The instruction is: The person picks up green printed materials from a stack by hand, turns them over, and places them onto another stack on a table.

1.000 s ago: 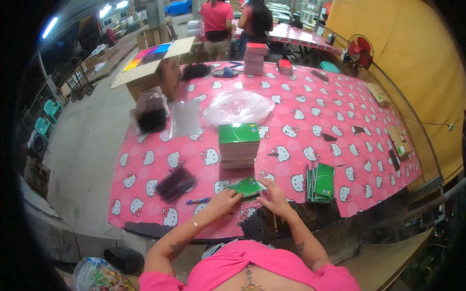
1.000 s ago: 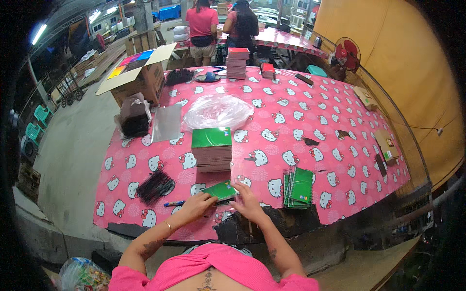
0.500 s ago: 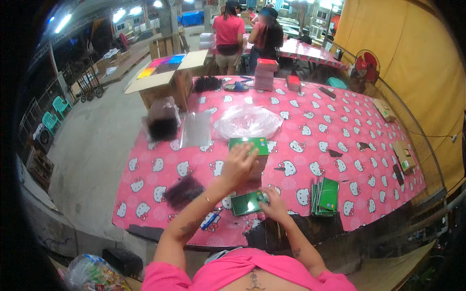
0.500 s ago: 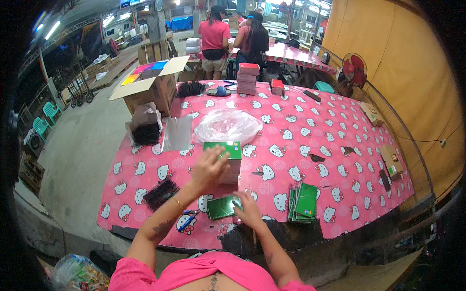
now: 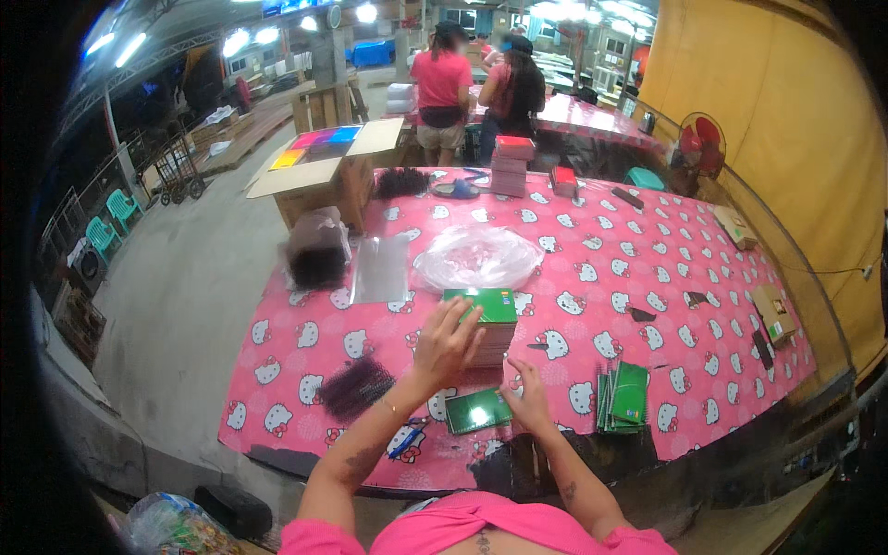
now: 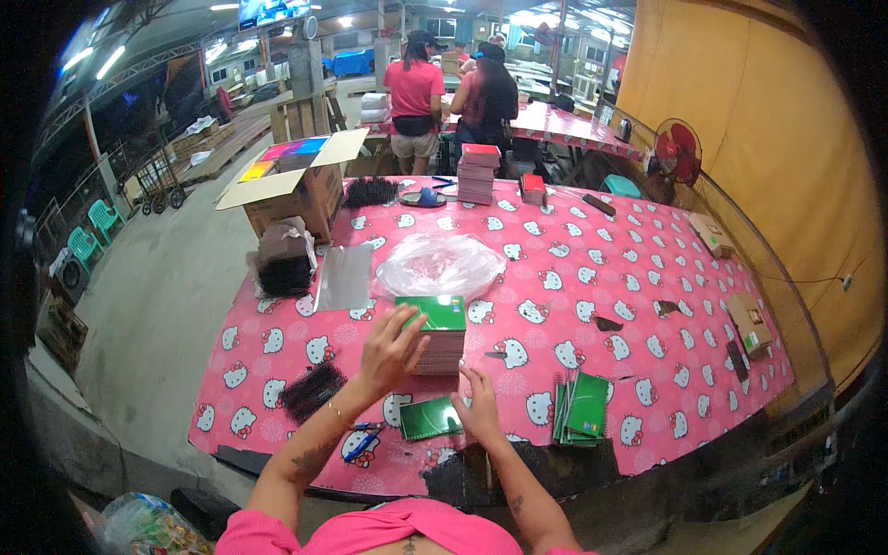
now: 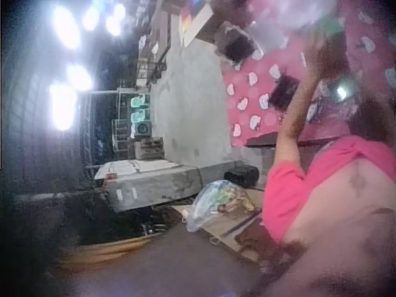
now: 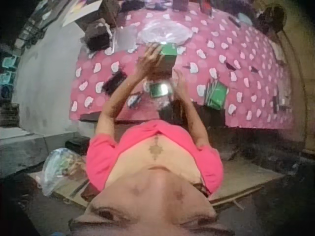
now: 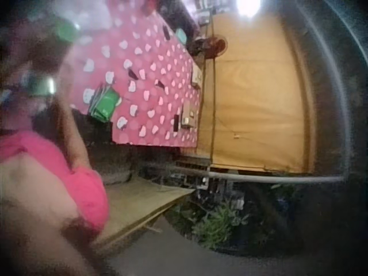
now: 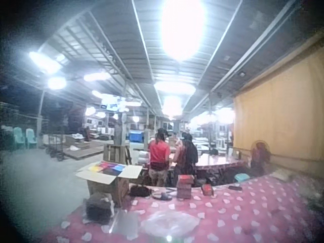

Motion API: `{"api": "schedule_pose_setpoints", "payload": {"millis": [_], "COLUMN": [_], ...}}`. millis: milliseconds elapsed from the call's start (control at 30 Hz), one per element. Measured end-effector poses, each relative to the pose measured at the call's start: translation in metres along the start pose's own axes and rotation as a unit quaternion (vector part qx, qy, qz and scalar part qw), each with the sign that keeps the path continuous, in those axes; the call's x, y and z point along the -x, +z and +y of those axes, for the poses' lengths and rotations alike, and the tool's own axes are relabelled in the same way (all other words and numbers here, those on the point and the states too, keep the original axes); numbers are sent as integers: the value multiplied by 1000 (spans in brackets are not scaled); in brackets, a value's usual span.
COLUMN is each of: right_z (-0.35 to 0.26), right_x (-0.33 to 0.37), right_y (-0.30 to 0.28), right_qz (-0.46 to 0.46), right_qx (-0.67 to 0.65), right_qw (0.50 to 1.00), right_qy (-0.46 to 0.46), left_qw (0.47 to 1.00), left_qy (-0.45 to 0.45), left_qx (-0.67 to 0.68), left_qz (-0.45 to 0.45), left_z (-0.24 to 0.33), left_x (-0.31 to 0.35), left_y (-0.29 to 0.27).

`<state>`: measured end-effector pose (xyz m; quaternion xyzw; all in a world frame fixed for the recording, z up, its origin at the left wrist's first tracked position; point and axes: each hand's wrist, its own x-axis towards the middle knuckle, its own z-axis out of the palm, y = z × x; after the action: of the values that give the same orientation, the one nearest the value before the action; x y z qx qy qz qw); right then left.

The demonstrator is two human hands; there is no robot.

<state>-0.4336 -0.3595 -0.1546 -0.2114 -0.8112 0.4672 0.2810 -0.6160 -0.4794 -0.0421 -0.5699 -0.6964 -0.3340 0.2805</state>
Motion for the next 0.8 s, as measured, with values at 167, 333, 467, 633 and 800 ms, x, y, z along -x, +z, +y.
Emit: {"api": "schedule_pose_setpoints", "payload": {"millis": [167, 333, 467, 633, 800], "right_z": [-17, -11, -14, 1, 20], "right_x": [-13, 2, 6, 20, 32], "right_y": [-3, -7, -13, -6, 19], "right_qz": [9, 6, 39, -1, -63], "right_qx": [24, -3, -94, -140, -241], "right_qw": [998, 1000, 995, 990, 967], "right_qy": [-49, -20, 6, -33, 51], "left_qw": [991, 984, 992, 990, 984], "left_qy": [61, 110, 107, 23, -142], "left_qx": [-18, -46, -4, 37, 89], "left_qz": [-116, -134, -71, -136, -68], "left_z": [-33, -26, 2, 40, 55], "left_x": [1, 4, -1, 82, 132], "left_y": [22, 16, -20, -13, 18]}}
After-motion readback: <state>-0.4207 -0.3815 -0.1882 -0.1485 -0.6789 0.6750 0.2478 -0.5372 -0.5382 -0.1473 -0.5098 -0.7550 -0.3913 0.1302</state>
